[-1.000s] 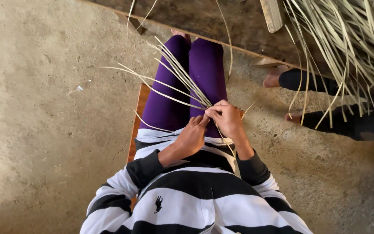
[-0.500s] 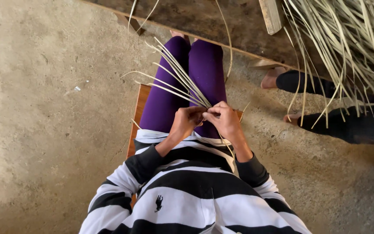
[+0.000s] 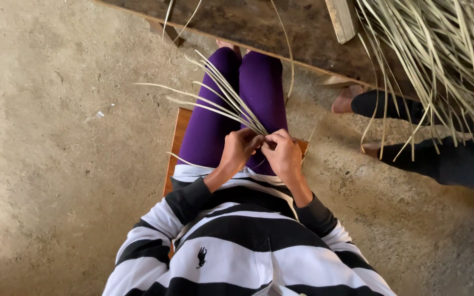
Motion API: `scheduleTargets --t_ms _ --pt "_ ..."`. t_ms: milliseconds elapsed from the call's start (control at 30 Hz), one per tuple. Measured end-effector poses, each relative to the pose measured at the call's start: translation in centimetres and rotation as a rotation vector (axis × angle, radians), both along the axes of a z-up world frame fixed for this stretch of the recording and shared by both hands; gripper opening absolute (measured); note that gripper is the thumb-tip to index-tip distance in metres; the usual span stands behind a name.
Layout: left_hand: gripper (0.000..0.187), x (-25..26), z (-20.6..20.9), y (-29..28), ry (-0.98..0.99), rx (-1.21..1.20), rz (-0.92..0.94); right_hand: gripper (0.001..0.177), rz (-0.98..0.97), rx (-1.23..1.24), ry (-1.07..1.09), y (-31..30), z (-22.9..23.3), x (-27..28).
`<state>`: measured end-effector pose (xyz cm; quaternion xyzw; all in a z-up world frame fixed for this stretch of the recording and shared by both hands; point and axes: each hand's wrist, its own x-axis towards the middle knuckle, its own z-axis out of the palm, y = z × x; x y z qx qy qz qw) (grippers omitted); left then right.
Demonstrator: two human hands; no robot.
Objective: Bundling and weaving dried straw strands to create a broom
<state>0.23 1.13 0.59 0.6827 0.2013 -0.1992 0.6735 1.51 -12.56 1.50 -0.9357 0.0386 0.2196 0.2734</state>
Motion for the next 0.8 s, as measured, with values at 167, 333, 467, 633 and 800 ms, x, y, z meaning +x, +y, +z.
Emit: scheduleTargets --t_ms 167,333,467,633,800 --pt "0.025 -0.3 0.5 0.3 -0.113 0.062 -0.017 0.012 -0.054 0.147 -0.107 -1.0 -1.3 -0.4" --pt "0.026 -0.2 1.5 0.4 -0.111 0.145 -0.023 0.010 -0.103 0.223 -0.230 -1.0 -1.4 -0.6" --pt "0.028 -0.1 0.9 0.4 -0.162 0.231 -0.103 0.010 -0.123 0.246 -0.231 -0.9 -1.3 -0.3" --pt "0.025 0.4 1.9 -0.3 -0.186 0.350 -0.167 0.011 -0.136 0.211 -0.215 -0.5 -0.9 -0.4" --pt "0.022 0.3 1.3 -1.1 -0.171 0.402 -0.193 0.011 -0.172 -0.020 -0.155 0.1 -0.3 -0.6"
